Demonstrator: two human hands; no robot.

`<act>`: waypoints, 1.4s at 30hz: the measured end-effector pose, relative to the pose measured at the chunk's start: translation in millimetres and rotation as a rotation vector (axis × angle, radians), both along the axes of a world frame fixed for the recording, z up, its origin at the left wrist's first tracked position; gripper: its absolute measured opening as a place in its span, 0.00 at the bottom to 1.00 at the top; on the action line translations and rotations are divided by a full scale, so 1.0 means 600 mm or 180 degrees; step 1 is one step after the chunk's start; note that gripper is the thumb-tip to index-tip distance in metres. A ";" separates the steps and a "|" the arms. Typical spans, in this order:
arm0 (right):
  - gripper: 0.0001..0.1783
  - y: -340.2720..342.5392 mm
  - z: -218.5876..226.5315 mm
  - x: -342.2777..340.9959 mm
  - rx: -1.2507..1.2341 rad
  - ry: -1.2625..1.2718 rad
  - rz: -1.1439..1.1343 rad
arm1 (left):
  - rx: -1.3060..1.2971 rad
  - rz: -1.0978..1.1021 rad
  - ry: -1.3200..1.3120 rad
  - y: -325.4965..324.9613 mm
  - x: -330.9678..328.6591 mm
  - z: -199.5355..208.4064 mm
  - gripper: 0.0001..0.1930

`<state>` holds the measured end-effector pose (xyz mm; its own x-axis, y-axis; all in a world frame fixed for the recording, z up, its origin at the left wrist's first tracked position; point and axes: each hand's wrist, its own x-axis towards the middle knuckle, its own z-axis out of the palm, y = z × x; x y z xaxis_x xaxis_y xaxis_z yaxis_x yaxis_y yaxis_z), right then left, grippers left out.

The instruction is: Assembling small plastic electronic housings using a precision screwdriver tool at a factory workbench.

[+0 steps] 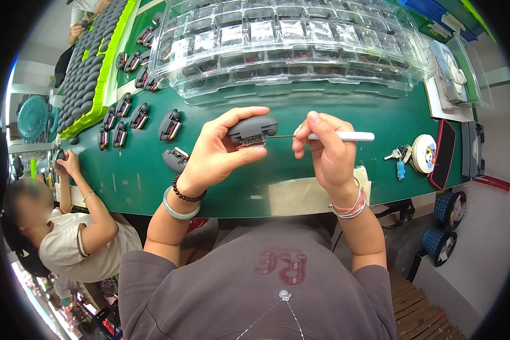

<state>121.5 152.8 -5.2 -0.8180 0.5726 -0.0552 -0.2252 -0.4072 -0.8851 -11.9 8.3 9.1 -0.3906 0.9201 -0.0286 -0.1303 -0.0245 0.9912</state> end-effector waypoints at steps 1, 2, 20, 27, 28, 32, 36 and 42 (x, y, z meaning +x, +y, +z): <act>0.19 -0.001 0.001 0.001 0.0062 0.0008 0.0034 | -0.0003 0.0004 -0.0006 -0.001 0.000 0.000 0.26; 0.19 -0.002 0.002 0.002 0.0058 0.0003 0.0039 | 0.0044 -0.0030 0.0063 -0.003 0.001 0.002 0.26; 0.21 -0.008 0.000 0.007 0.0659 0.0193 0.0112 | 0.0336 -0.0076 0.0665 -0.002 0.002 -0.001 0.24; 0.19 -0.005 -0.004 0.007 0.0379 0.0409 0.0208 | 0.0276 -0.0079 0.0415 -0.006 0.002 0.000 0.24; 0.19 -0.005 -0.004 0.008 0.0411 0.0419 0.0189 | 0.0278 -0.0076 0.0416 -0.006 0.002 0.002 0.24; 0.19 -0.004 -0.004 0.007 0.0365 0.0428 0.0241 | 0.0186 -0.0184 0.0307 -0.008 -0.002 0.005 0.26; 0.20 -0.002 -0.005 0.006 0.0276 0.0439 0.0278 | 0.0202 -0.0229 0.0216 -0.007 -0.004 0.003 0.26; 0.21 -0.006 0.002 0.004 0.0433 0.0347 0.0237 | 0.0179 -0.0221 0.0201 -0.006 -0.004 0.006 0.25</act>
<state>124.0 149.1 -4.1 -0.8553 0.5064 0.1099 -0.2967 -0.3046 -0.9051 -14.2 4.7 12.6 -0.3252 0.9445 0.0466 -0.0710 -0.0736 0.9948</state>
